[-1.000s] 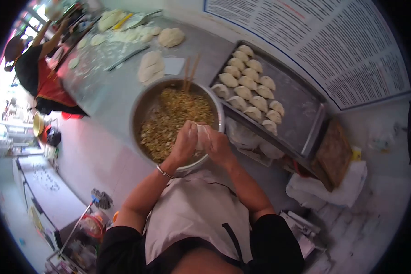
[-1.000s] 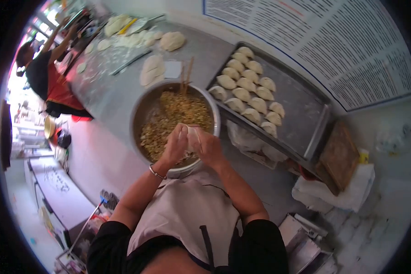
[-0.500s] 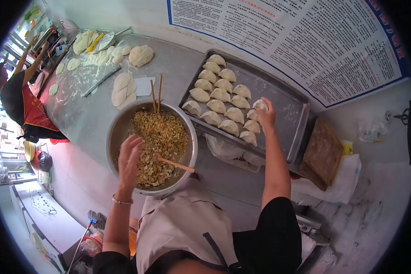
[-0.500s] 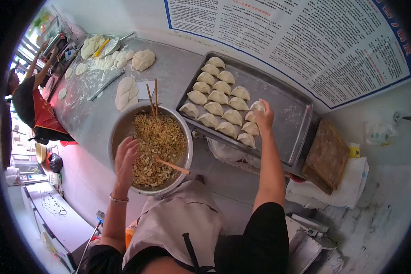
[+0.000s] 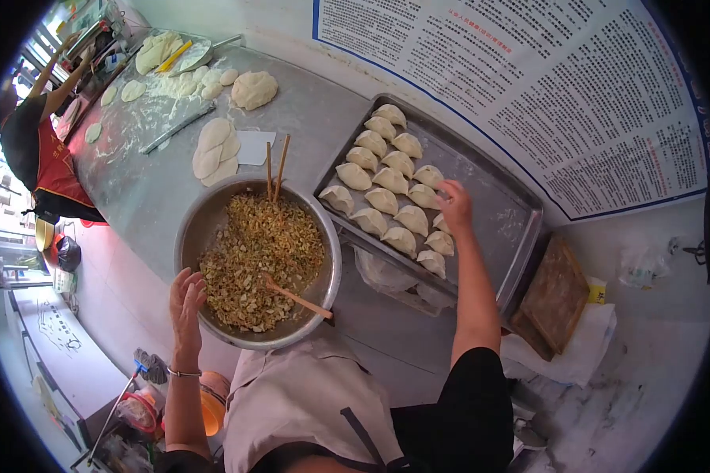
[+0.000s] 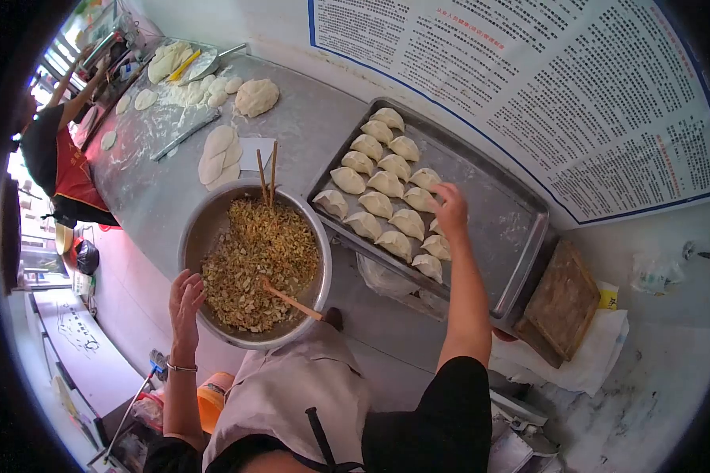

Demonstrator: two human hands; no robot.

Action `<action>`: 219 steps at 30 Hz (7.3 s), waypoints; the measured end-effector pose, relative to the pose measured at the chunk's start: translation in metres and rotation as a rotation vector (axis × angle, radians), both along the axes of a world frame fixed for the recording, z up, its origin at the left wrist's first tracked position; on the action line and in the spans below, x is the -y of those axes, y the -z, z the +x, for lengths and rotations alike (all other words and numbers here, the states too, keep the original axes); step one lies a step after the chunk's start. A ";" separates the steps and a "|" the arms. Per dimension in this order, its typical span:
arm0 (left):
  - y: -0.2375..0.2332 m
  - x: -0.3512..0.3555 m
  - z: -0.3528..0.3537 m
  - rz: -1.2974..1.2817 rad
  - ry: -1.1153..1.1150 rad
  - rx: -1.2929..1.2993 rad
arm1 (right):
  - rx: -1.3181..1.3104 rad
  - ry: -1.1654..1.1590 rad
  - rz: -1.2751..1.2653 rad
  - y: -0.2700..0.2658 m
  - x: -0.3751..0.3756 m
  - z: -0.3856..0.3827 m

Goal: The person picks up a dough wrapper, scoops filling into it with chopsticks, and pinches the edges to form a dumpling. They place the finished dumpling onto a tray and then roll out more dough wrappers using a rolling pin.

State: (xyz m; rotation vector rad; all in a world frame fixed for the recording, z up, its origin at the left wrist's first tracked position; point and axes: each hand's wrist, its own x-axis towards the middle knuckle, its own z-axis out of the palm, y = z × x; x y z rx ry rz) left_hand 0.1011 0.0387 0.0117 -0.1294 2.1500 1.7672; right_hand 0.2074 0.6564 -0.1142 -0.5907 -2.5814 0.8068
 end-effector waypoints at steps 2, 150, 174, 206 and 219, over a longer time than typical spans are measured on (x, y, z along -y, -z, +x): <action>0.003 -0.005 0.000 -0.007 0.036 -0.015 | 0.029 -0.091 -0.016 0.000 0.017 -0.020; 0.055 -0.007 0.022 1.388 -0.160 0.525 | -0.312 -0.938 0.271 -0.109 0.407 -0.031; -0.033 -0.008 0.040 0.701 0.274 -0.006 | -0.334 -0.490 -0.976 -0.181 0.426 -0.026; -0.044 -0.007 0.046 0.810 0.414 -0.165 | -0.489 -0.712 -0.340 -0.196 0.419 -0.023; -0.053 -0.007 0.044 0.566 0.547 -0.449 | -0.246 -0.757 -0.740 -0.191 0.415 -0.029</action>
